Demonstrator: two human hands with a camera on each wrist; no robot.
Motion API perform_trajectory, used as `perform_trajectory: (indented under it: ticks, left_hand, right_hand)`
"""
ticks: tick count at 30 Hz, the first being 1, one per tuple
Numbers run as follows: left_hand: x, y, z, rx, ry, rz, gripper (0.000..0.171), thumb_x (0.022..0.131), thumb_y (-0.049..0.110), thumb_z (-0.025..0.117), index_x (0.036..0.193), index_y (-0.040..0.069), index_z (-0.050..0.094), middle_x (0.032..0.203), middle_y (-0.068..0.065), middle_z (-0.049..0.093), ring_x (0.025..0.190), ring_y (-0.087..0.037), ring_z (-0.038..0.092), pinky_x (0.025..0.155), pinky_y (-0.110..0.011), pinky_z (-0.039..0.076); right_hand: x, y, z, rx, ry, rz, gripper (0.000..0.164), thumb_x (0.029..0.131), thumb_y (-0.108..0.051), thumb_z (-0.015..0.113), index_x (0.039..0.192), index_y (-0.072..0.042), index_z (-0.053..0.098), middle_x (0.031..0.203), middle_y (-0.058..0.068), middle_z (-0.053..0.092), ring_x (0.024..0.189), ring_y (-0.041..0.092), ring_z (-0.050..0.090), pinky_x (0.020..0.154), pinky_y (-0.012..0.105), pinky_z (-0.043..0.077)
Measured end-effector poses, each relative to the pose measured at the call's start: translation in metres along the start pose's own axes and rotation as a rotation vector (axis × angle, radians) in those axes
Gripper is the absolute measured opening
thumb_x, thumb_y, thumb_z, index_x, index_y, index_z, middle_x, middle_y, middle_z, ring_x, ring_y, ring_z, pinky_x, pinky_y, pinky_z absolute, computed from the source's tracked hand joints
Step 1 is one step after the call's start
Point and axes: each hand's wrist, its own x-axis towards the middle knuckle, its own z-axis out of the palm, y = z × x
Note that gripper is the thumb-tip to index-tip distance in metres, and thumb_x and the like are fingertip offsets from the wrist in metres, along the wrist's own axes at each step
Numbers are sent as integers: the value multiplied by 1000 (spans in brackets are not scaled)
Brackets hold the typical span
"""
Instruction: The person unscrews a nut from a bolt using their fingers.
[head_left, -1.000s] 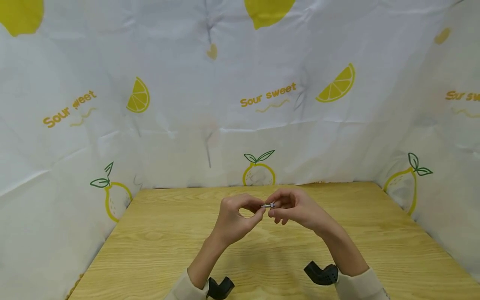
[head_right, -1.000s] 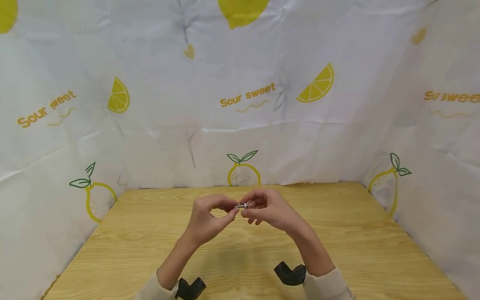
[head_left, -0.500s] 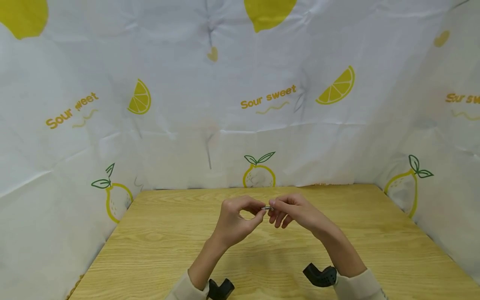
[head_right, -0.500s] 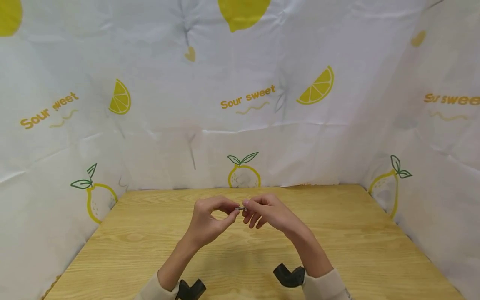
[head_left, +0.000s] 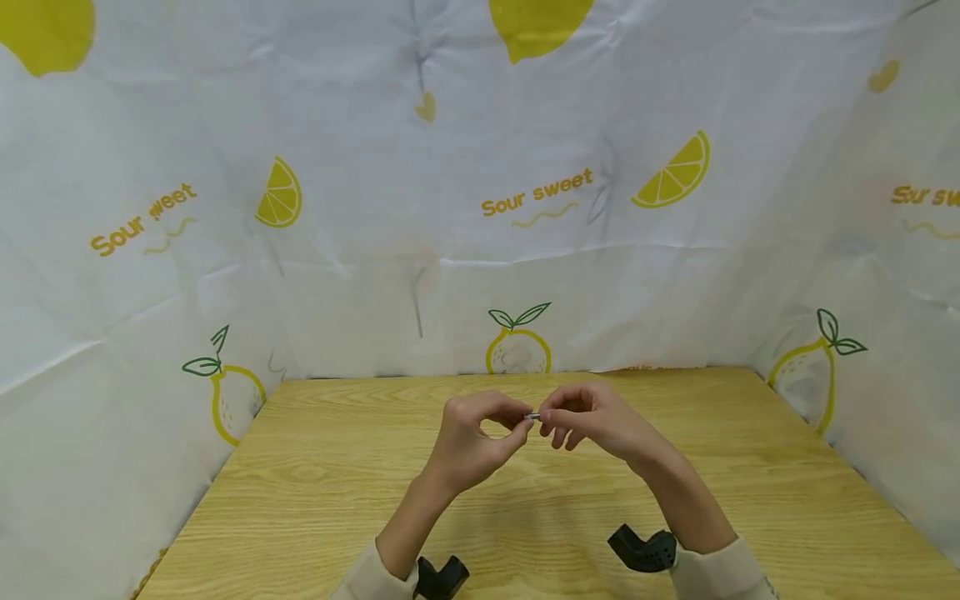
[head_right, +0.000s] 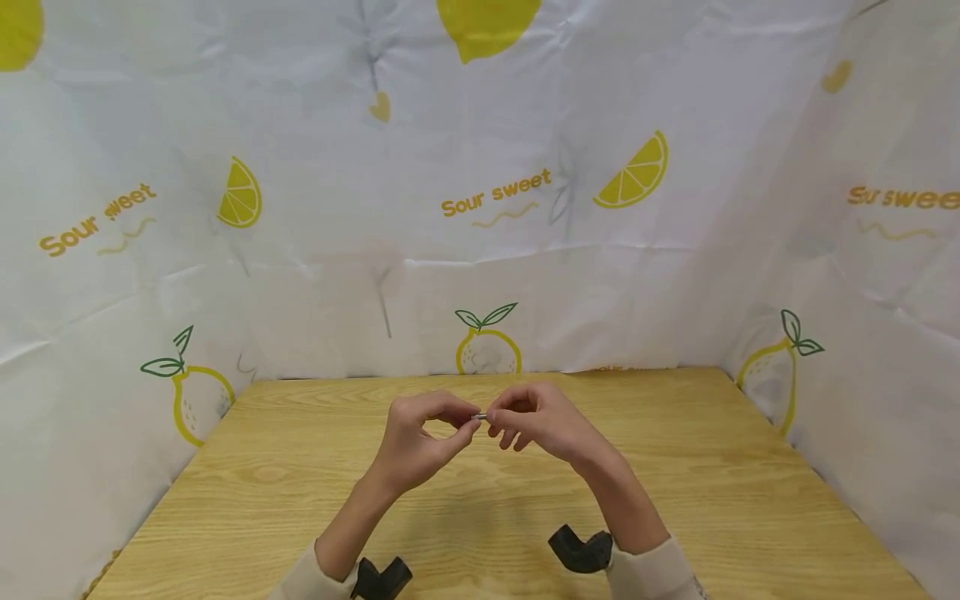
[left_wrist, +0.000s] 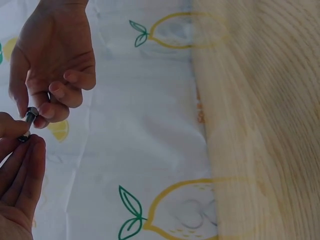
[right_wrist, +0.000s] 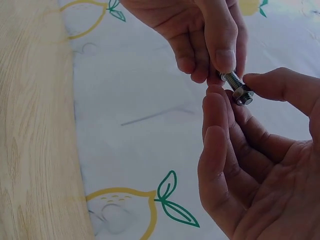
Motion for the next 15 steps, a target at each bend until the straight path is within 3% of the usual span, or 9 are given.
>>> perform_trajectory:
  ticks: [9,15]
  left_hand:
    - [-1,0,-1,-3,-11,-40,10,87,0,78,94,6,79,86,-5,79,73,-7,75,70,-14,61]
    - [0,2,-2,-13,-3,-61,10,87,0,78,94,6,79,86,-5,79,74,-8,75,70,-15,61]
  right_hand:
    - [0,0,0,0,-1,-33,24,101,-14,63,110,7,67,88,-1,73,75,16,70,67,35,62]
    - [0,-1,2,10,-1,-67,23,100,-12,66,111,8,65,86,-1,72,74,15,70,66,34,62]
